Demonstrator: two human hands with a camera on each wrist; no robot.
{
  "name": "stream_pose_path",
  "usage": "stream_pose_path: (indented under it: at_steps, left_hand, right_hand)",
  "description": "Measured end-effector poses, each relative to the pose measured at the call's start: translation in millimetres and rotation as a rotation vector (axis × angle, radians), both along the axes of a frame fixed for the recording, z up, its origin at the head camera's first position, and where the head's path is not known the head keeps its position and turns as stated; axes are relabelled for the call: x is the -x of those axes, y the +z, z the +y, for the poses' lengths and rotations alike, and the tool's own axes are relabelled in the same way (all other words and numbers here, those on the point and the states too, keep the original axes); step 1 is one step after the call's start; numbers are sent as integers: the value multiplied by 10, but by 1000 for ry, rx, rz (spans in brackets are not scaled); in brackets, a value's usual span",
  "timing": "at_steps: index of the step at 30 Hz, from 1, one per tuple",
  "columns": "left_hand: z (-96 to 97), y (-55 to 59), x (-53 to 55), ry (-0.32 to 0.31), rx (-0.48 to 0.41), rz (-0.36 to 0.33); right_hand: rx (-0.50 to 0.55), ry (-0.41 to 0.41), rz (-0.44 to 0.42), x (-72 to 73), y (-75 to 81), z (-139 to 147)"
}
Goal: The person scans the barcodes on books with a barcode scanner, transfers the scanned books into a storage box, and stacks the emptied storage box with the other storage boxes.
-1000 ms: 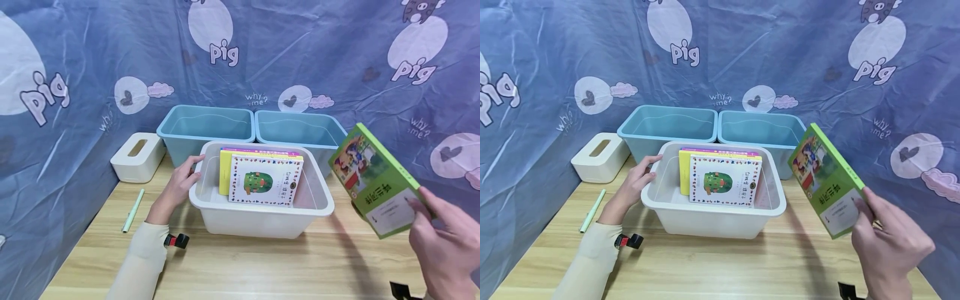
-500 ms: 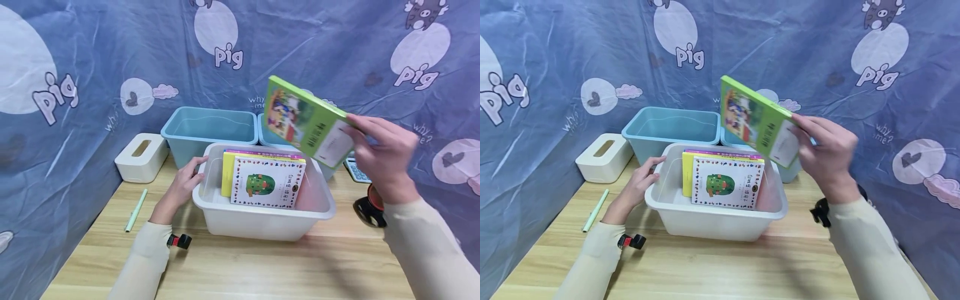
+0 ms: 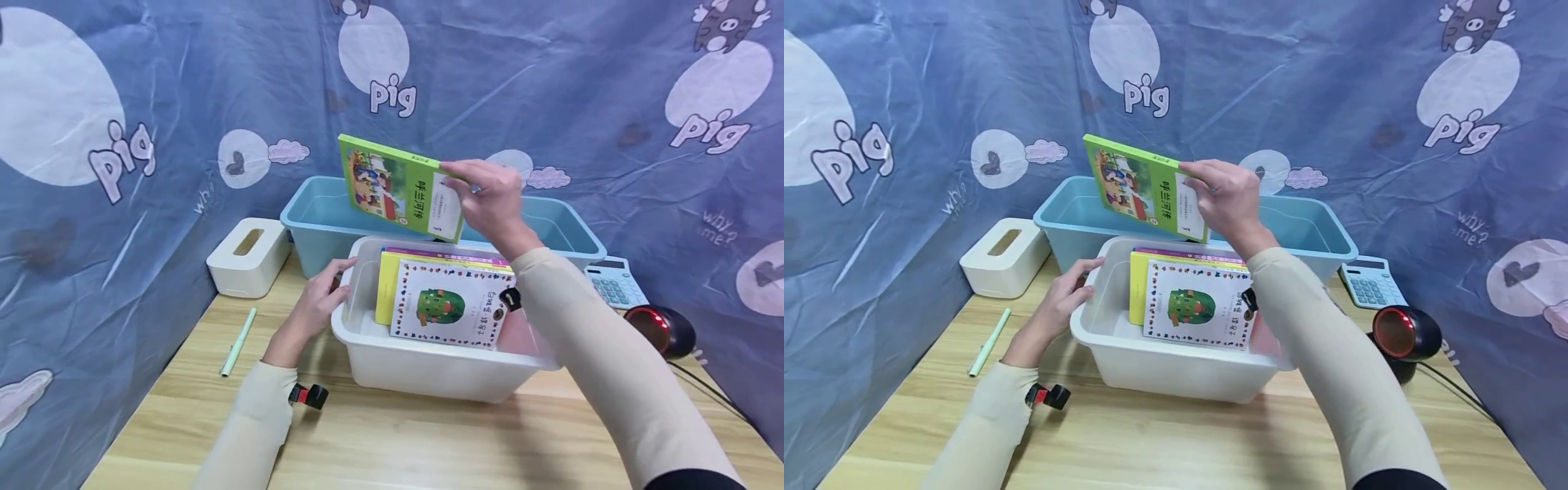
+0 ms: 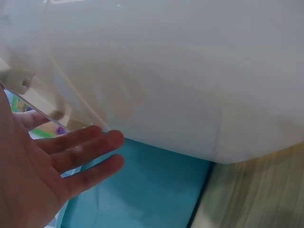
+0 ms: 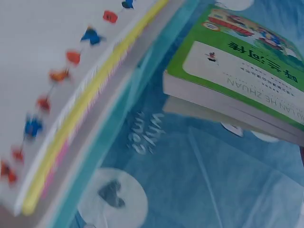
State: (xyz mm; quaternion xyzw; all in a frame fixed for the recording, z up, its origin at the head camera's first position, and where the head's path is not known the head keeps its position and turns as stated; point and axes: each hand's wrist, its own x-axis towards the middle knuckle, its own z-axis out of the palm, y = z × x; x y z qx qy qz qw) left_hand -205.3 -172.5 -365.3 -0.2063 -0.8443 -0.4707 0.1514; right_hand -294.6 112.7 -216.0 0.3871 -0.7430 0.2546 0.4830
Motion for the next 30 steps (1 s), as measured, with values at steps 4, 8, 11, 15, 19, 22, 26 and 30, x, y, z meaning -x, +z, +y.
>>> stream_pose_path:
  at_steps: [4,8,11,15,19,22,26,30]
  left_hand:
    - [28,-3,4,4,-4,11]
    - [44,-12,13,12,-1,23]
    - [41,-17,14,21,0,25]
    - [21,-16,12,32,-6,35]
    - [32,-38,28,30,-16,57]
    - [46,-53,42,23,-25,73]
    - [49,-57,46,19,-43,67]
    - [28,-51,41,20,-51,40]
  right_hand:
    - [8,-11,-50,141,-106,-146]
    - [15,-5,-92,245,-197,-254]
    - [22,16,-128,302,-247,-325]
    - [41,55,-154,362,-295,-422]
    - [85,85,-182,384,-343,-448]
    - [123,87,-245,385,-377,-453]
    - [148,96,-416,389,-429,-466]
    - [144,117,-588,405,-498,-484]
